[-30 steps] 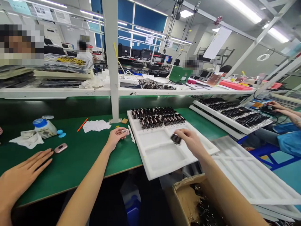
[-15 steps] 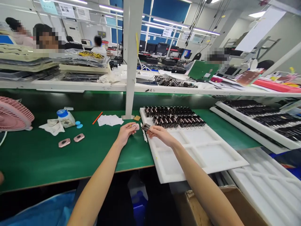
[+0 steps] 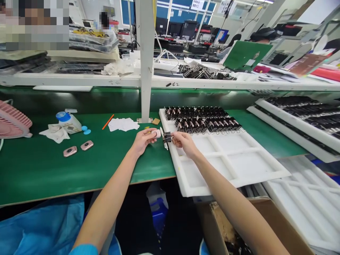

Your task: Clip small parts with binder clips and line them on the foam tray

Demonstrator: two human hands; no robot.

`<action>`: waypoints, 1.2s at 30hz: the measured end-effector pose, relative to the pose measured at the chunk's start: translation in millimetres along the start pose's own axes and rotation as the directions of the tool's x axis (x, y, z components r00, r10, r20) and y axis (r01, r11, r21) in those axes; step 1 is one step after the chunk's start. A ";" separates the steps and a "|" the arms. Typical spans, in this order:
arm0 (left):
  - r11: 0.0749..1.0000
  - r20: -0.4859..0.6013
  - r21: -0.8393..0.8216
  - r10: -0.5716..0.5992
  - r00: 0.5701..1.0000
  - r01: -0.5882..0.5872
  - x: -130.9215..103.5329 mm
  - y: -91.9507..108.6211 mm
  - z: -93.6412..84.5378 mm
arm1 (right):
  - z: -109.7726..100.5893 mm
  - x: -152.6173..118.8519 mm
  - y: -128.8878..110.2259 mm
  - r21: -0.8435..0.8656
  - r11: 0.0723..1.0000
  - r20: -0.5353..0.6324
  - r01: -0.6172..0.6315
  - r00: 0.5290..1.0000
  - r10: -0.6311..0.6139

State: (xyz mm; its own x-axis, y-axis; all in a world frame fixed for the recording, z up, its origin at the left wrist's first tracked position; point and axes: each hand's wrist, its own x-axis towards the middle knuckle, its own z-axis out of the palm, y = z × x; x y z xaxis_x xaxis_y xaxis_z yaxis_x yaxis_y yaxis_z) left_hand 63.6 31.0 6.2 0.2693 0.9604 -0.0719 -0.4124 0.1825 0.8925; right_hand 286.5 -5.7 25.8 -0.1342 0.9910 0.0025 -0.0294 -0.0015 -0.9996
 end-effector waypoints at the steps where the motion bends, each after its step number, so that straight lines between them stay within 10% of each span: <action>1: 1.000 0.003 0.005 -0.001 1.000 0.001 0.2 -0.3 -0.2 | -0.3 -0.4 0.2 -0.017 1.000 0.004 0.026 1.000 -0.026; 24: 0.974 0.002 0.226 -0.003 1.000 0.003 -4.1 -0.6 5.7 | 6.7 1.2 1.8 -0.359 0.903 0.080 0.237 0.971 -0.223; 29: 0.970 -0.022 0.241 -0.011 1.000 0.016 -3.2 7.9 9.4 | 5.0 -35.5 -31.2 -0.514 0.829 -0.090 0.221 0.947 -0.308; 31: 0.971 -0.085 0.235 0.057 0.995 -0.036 1.3 9.9 7.5 | -23.1 -72.6 -42.3 -0.590 0.757 -0.263 0.282 0.819 -0.510; 36: 0.914 -0.171 0.403 0.134 0.976 -0.055 23.7 4.2 -13.2 | -140.1 -212.0 -11.5 -0.602 0.785 -0.798 -0.148 0.146 -0.584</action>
State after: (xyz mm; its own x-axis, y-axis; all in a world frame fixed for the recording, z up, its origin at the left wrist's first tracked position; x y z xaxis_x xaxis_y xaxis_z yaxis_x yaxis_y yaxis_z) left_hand 56.8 57.3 2.4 0.0588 0.9979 -0.0266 -0.0409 0.0291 0.9987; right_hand 454.0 -196.9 32.7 0.7884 0.2529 0.5608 0.5926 -0.0674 -0.8027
